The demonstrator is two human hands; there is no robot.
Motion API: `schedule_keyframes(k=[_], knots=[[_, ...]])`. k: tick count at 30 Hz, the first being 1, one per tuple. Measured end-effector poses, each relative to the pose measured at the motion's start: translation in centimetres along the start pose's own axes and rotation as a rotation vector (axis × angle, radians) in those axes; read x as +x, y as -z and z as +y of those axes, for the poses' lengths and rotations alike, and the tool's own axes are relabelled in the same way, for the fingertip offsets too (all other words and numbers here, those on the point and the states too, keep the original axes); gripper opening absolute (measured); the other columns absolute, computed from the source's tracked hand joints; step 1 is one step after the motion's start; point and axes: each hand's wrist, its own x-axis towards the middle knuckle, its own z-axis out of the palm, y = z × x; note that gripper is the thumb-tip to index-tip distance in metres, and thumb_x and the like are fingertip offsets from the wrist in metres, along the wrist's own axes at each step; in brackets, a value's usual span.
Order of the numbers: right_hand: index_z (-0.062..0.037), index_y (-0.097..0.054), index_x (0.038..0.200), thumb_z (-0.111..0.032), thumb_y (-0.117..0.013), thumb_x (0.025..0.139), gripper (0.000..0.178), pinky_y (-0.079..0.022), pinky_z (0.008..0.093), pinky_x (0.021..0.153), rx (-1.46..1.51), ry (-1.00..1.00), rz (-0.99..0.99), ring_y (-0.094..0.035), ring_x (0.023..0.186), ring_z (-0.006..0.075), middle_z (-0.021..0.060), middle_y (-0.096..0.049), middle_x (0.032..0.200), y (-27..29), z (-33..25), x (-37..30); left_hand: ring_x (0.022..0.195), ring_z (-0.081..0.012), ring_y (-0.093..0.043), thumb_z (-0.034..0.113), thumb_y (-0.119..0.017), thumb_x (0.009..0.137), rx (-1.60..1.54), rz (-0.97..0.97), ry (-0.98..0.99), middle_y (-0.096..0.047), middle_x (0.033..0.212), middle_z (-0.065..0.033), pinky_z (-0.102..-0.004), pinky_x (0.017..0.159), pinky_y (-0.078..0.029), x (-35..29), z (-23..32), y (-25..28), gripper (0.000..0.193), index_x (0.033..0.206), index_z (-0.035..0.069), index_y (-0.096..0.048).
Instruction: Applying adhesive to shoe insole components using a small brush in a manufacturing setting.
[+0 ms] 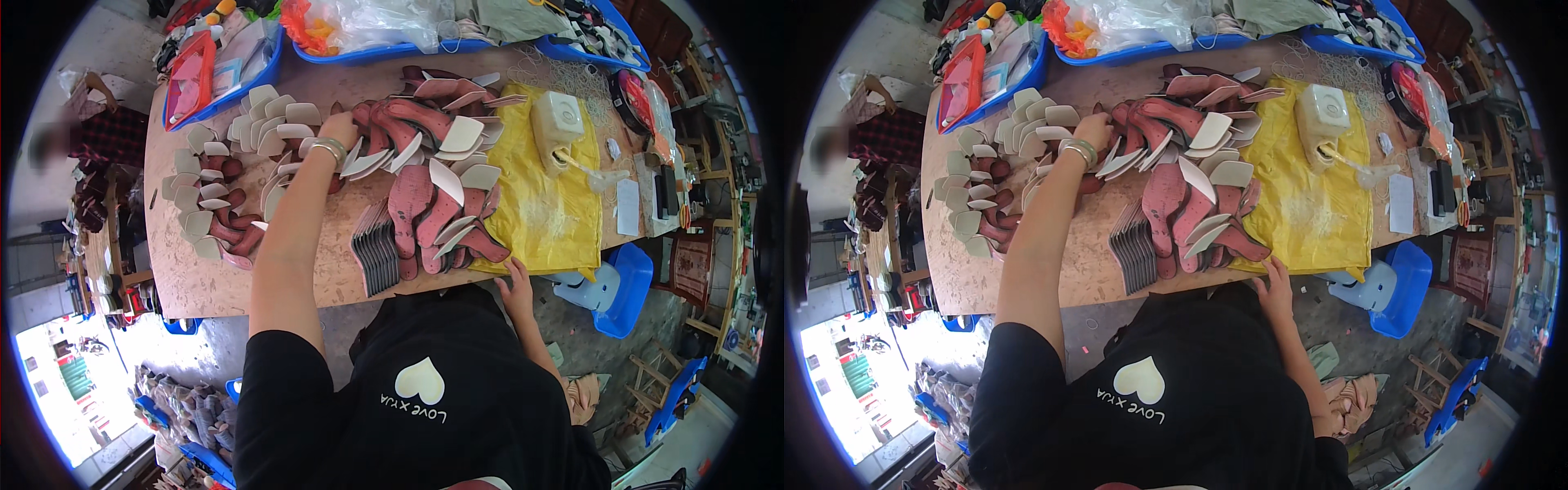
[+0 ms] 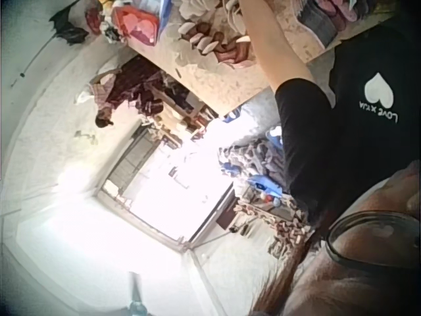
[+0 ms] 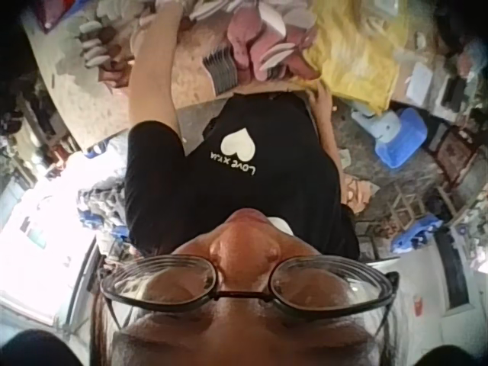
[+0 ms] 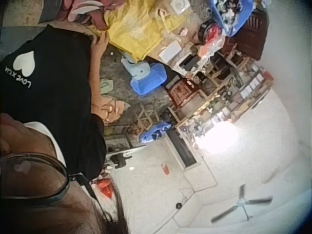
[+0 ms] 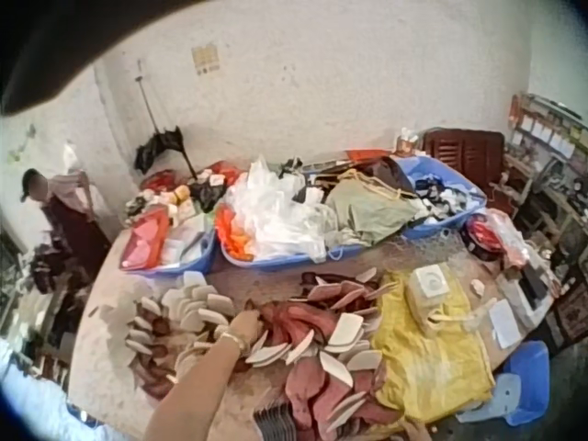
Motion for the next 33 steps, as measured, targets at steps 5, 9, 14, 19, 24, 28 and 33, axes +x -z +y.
schedule_keyframes(k=[5, 9, 14, 19, 24, 28, 33], knots=[[-0.0064, -0.054, 0.118, -0.006, -0.069, 0.075, 0.045, -0.04, 0.0369, 0.098, 0.026, 0.04, -0.031, -0.046, 0.119, 0.0332, 0.0165, -0.048, 0.127, -0.2, -1.5, 1.1, 0.098, -0.0259, -0.064, 0.018, -0.051, 0.084, 0.458, -0.151, 0.029, -0.065, 0.106, -0.0158, -0.0402, 0.081, -0.05, -2.3, 4.0, 1.1, 0.026, 0.099, 0.005, -0.068], [-0.0061, -0.055, 0.116, -0.006, -0.067, 0.075, 0.042, -0.04, 0.0381, 0.097, 0.021, 0.064, -0.004, -0.048, 0.117, 0.0331, 0.0155, -0.049, 0.126, -0.7, -1.3, 0.6, 0.098, -0.0239, -0.064, 0.017, -0.05, 0.086, 0.469, -0.246, 0.045, -0.066, 0.105, -0.0136, -0.039, 0.078, -0.052, -2.1, 3.0, 0.3, 0.025, 0.099, 0.008, -0.07], [-0.0058, -0.056, 0.115, -0.004, -0.066, 0.074, 0.042, -0.04, 0.0379, 0.097, 0.027, 0.061, 0.005, -0.048, 0.117, 0.0329, 0.0154, -0.05, 0.125, -0.4, -1.5, 0.6, 0.098, -0.0263, -0.064, 0.016, -0.05, 0.086, 0.466, -0.236, 0.005, -0.066, 0.103, -0.0147, -0.0381, 0.081, -0.051, -2.3, 3.3, -0.1, 0.025, 0.099, 0.007, -0.069], [-0.0057, -0.056, 0.113, -0.003, -0.066, 0.074, 0.04, -0.04, 0.0378, 0.097, 0.034, 0.111, 0.036, -0.049, 0.116, 0.0331, 0.016, -0.05, 0.125, -0.1, -2.0, 0.7, 0.099, -0.0274, -0.064, 0.015, -0.051, 0.085, 0.417, -0.192, 0.021, -0.066, 0.104, -0.0155, -0.0366, 0.082, -0.052, -2.8, 2.3, -1.3, 0.025, 0.098, 0.006, -0.069], [-0.0062, -0.057, 0.112, -0.004, -0.066, 0.075, 0.038, -0.041, 0.0377, 0.096, 0.068, 0.122, 0.044, -0.05, 0.115, 0.0339, 0.0173, -0.05, 0.125, 0.4, -1.6, 0.5, 0.094, -0.0295, -0.065, 0.014, -0.053, 0.083, 0.342, -0.06, 0.086, -0.066, 0.1, -0.0162, -0.0386, 0.08, -0.052, -3.0, 2.5, 0.1, 0.022, 0.094, 0.006, -0.07], [-0.006, -0.057, 0.112, -0.004, -0.066, 0.076, 0.037, -0.042, 0.0376, 0.095, 0.015, 0.165, 0.097, -0.051, 0.113, 0.0338, 0.0179, -0.05, 0.124, 0.6, -1.1, 0.4, 0.091, -0.0324, -0.064, 0.022, -0.053, 0.085, 0.233, 0.074, 0.13, -0.066, 0.098, -0.0189, -0.0409, 0.08, -0.051, -3.5, 3.8, 4.8, 0.025, 0.092, 0.003, -0.069], [-0.0046, -0.057, 0.112, -0.004, -0.066, 0.076, 0.036, -0.042, 0.0377, 0.095, 0.102, 0.193, 0.124, -0.052, 0.112, 0.034, 0.0192, -0.051, 0.123, 1.3, -2.0, 0.8, 0.09, -0.0364, -0.063, 0.034, -0.055, 0.084, 0.114, 0.207, 0.16, -0.066, 0.09, -0.0217, -0.0409, 0.079, -0.05, -5.7, 5.7, 11.1, 0.038, 0.089, 0.0, -0.068]])
